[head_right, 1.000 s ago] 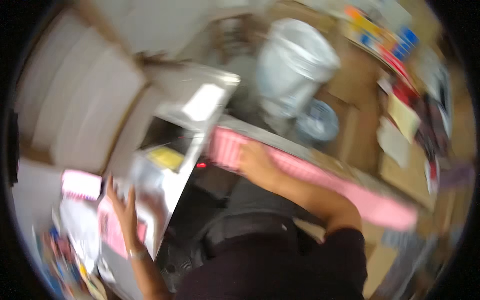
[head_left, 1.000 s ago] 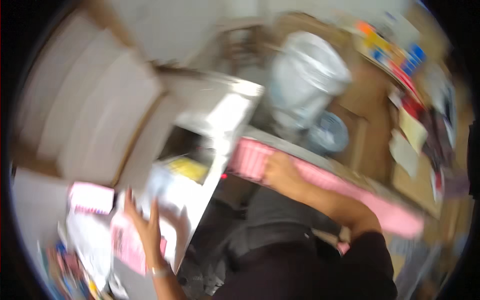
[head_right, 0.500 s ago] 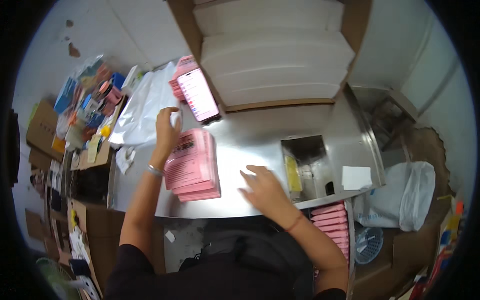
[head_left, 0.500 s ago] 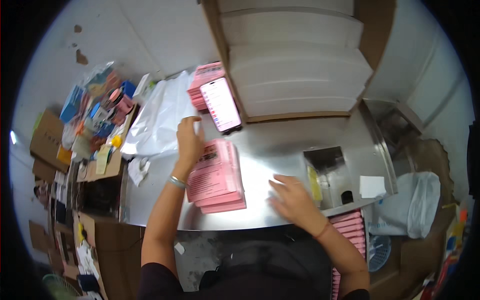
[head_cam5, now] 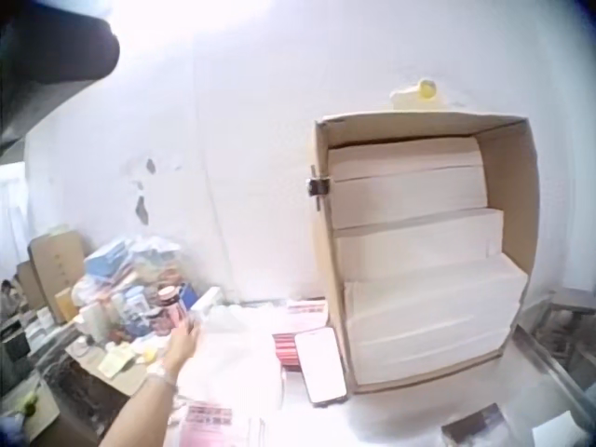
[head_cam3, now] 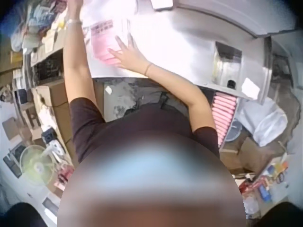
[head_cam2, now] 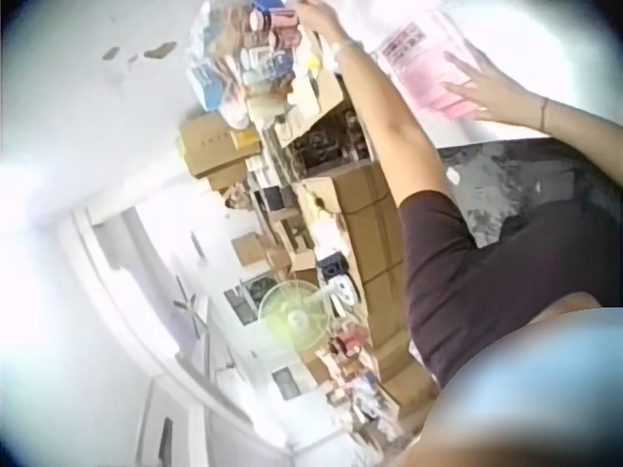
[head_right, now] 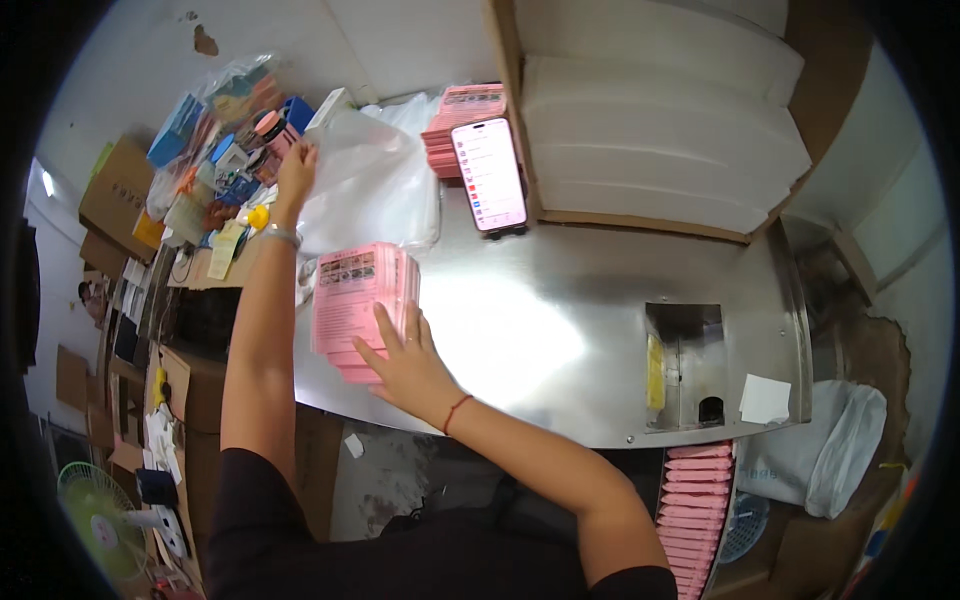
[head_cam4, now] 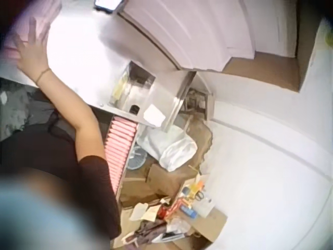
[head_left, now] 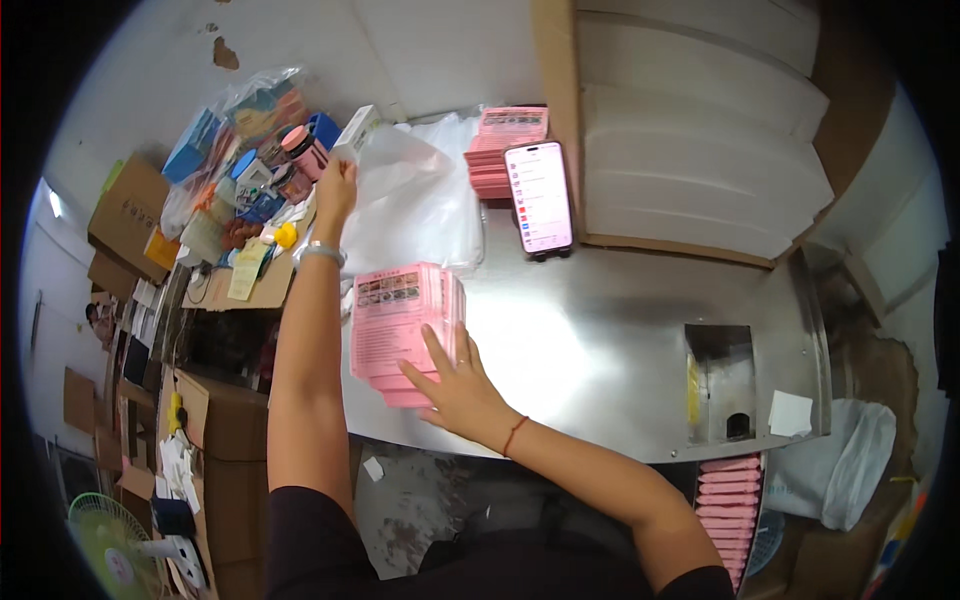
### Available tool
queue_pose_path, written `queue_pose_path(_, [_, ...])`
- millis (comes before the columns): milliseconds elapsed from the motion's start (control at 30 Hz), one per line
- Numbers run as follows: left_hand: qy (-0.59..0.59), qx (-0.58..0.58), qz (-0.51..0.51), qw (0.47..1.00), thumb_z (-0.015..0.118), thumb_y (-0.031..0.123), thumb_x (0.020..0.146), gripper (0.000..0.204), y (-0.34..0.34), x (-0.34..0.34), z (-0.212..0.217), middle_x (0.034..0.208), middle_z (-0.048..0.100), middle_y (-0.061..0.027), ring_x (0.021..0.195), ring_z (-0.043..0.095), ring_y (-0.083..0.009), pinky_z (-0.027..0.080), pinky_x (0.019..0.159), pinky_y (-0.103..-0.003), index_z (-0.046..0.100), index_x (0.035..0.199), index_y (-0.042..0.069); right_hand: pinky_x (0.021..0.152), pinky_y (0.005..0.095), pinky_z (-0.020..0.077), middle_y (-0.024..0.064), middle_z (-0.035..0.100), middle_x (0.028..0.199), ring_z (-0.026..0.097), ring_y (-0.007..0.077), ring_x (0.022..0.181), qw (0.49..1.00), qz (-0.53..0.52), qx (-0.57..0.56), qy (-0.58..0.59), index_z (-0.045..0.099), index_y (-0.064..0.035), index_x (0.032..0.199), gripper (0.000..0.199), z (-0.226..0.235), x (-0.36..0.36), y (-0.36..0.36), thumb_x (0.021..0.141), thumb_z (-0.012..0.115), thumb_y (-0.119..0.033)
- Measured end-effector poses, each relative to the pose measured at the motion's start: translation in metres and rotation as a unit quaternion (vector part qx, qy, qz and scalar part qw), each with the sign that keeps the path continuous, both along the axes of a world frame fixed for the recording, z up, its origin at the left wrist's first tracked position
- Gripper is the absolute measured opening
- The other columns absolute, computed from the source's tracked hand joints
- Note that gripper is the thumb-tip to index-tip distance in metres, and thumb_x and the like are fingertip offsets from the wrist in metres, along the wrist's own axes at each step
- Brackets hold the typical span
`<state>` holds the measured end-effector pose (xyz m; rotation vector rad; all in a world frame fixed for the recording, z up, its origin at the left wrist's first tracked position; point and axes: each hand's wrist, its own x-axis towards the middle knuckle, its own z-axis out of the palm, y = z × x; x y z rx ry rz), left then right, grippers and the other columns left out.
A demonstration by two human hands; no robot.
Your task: Sorting pink instructional cards, placing them into small boxes, bagging them, and packing them into larger shipping cartons.
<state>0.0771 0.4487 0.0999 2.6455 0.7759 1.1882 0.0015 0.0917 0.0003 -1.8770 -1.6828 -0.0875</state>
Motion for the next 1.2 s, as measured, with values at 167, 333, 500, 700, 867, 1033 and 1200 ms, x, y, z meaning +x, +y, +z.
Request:
queue_pose_path(167, [0.411,-0.517,-0.204,0.723,0.059,0.021,0.091,0.024,-0.069,0.004,0.020,0.108,0.070,-0.0108,0.079,0.069,-0.0202,0.056,0.066,-0.030,0.056,0.110,0.007,0.105,0.0643,0.0296,0.0266,0.018,0.153,0.024,0.0614,0.131,0.999,-0.027,-0.022,-0.016,0.045,-0.0224,0.142,0.068,-0.018,0.013,0.007,0.082,0.068,-0.043])
queue_pose_path(333, [0.157,-0.204,-0.146,0.955,0.073,0.022,0.081,0.024,-0.024,-0.034,-0.033,0.101,0.068,-0.0103,0.085,0.065,-0.0242,0.052,0.073,-0.032,0.069,0.099,0.006,0.105,0.0643,0.0292,0.0257,0.016,0.154,0.024,0.0597,0.133,1.000,0.015,-0.003,-0.006,0.043,-0.0238,0.144,0.067,-0.004,-0.006,0.016,0.084,0.066,-0.044])
queue_pose_path(500, [0.212,0.080,-0.146,0.963,0.072,0.035,0.080,0.033,-0.075,-0.005,-0.099,0.127,0.059,-0.0065,0.119,0.050,-0.0319,0.034,0.094,-0.060,0.070,0.111,0.024,0.106,0.0639,0.0277,0.0253,0.015,0.155,0.022,0.0589,0.134,1.000,-0.002,-0.016,-0.008,0.040,-0.0254,0.145,0.068,-0.009,0.003,0.012,0.084,0.066,-0.043])
queue_pose_path(700, [0.183,0.008,-0.125,0.975,0.076,0.042,0.077,0.031,-0.084,0.019,-0.073,0.086,0.072,-0.0096,0.096,0.063,-0.0256,0.042,0.084,-0.051,0.075,0.079,0.011,0.107,0.0636,0.0254,0.0257,0.015,0.155,0.022,0.0586,0.134,1.000,-0.003,-0.020,-0.002,0.039,-0.0259,0.146,0.069,-0.016,0.008,0.012,0.085,0.065,-0.044])
queue_pose_path(867, [0.220,0.024,0.000,0.975,0.059,0.051,0.088,0.057,-0.025,0.042,-0.028,0.070,0.067,-0.0202,0.065,0.065,-0.0366,0.050,0.063,-0.048,0.067,0.064,0.000,0.107,0.0640,0.0239,0.0268,0.016,0.154,0.022,0.0582,0.134,0.999,-0.024,-0.028,-0.016,0.041,-0.0225,0.145,0.069,-0.015,0.007,0.020,0.084,0.065,-0.044])
queue_pose_path(1033, [-0.035,0.022,0.043,0.998,0.051,0.021,0.092,0.023,0.099,0.014,0.056,0.077,0.068,-0.0172,0.072,0.065,-0.0363,0.051,0.068,-0.047,0.066,0.085,0.005,0.107,0.0635,0.0244,0.0275,0.018,0.153,0.024,0.0584,0.133,1.000,0.018,-0.003,-0.004,0.043,-0.0196,0.143,0.070,-0.006,-0.003,0.052,0.082,0.066,-0.044])
queue_pose_path(1200, [-0.173,0.203,-0.003,0.964,0.069,0.040,0.085,0.033,-0.024,0.036,0.155,0.080,0.071,-0.0149,0.071,0.068,-0.0251,0.052,0.063,-0.033,0.073,0.087,0.007,0.105,0.0516,0.0360,0.0228,0.044,0.139,0.045,0.0391,0.126,0.975,-0.019,0.118,0.189,0.055,-0.0084,0.131,0.057,-0.038,0.027,0.049,0.085,0.065,-0.041])
